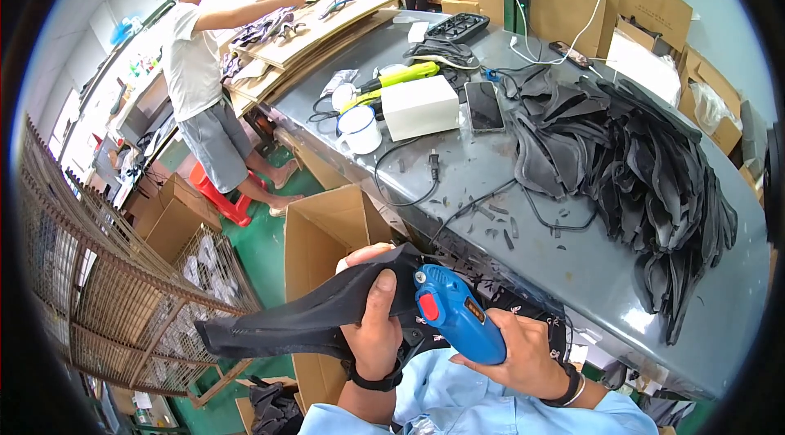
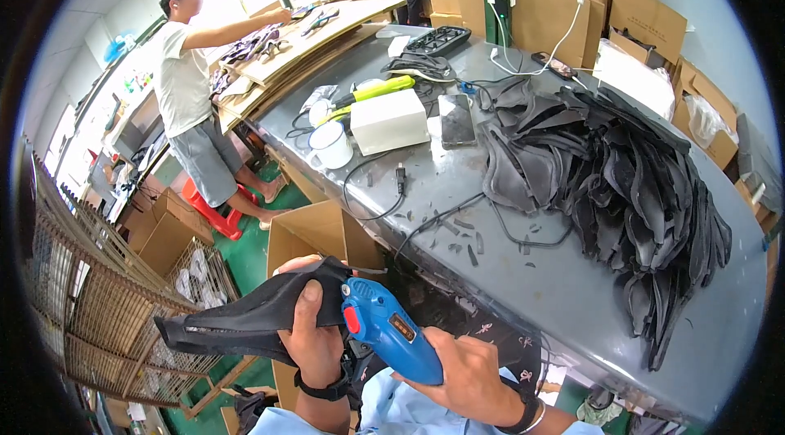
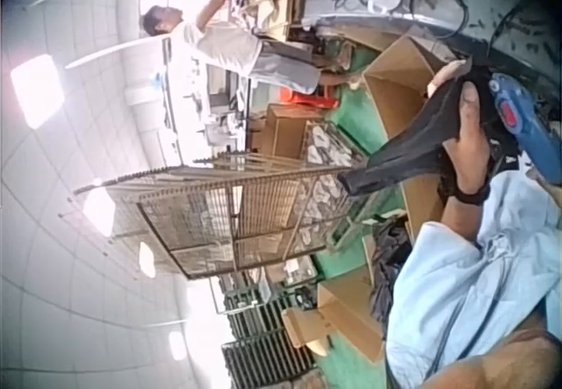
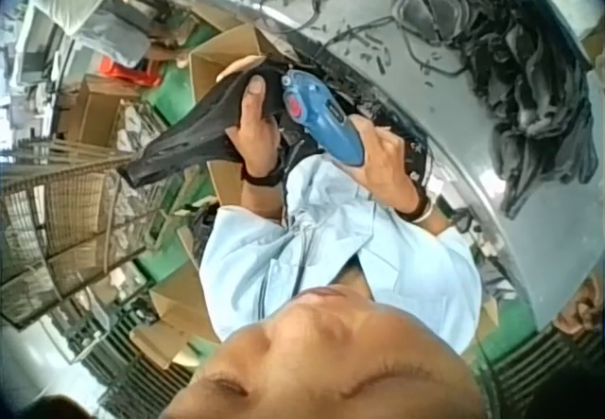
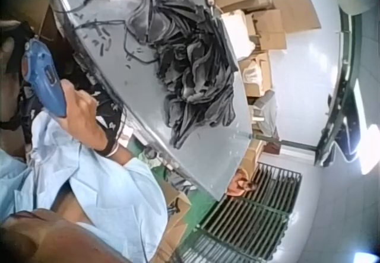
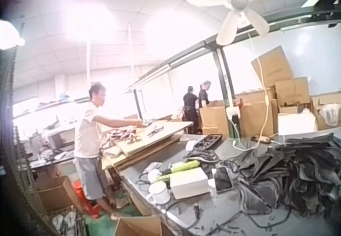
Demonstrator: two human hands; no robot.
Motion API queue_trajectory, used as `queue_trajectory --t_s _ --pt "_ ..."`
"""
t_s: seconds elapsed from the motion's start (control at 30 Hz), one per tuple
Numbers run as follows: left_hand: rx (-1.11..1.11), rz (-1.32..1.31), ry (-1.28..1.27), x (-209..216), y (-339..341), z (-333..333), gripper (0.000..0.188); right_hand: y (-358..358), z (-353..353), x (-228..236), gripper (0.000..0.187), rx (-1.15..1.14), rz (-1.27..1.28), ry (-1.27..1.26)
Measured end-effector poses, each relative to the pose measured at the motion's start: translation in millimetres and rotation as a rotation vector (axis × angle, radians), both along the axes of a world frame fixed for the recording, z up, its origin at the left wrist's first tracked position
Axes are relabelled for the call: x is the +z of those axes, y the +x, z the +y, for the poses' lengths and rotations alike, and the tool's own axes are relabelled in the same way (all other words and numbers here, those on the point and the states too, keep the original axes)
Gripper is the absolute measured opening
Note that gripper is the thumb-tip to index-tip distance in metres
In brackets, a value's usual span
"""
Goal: Using a hot glue gun to apply adhesive to black fabric or foam components of a product, likely part of an athletic gear or footwear manufacturing process.
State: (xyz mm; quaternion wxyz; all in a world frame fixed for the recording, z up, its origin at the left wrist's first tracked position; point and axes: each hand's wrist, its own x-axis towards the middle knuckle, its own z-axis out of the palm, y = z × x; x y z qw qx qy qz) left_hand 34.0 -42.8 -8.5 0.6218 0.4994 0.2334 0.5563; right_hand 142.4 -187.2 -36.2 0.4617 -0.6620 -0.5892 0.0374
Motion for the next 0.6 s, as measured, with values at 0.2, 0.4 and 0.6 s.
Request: queue_trajectory --t_s 0.2,0.4,0.6 --pt "-0.073 0.038 -0.043 8 -6 1 0.03 0 -1 2 0.064 0.004 -0.05 -0.05" --pt "-0.183 0.295 -0.046 26 -19 15 0.019 -1 -4 -1 0.059 -0.031 -0.181 -0.058" --pt "-0.46 0.676 0.361 28 -29 44 0.023 1 -6 -11 0.056 0.035 -0.186 -0.091"
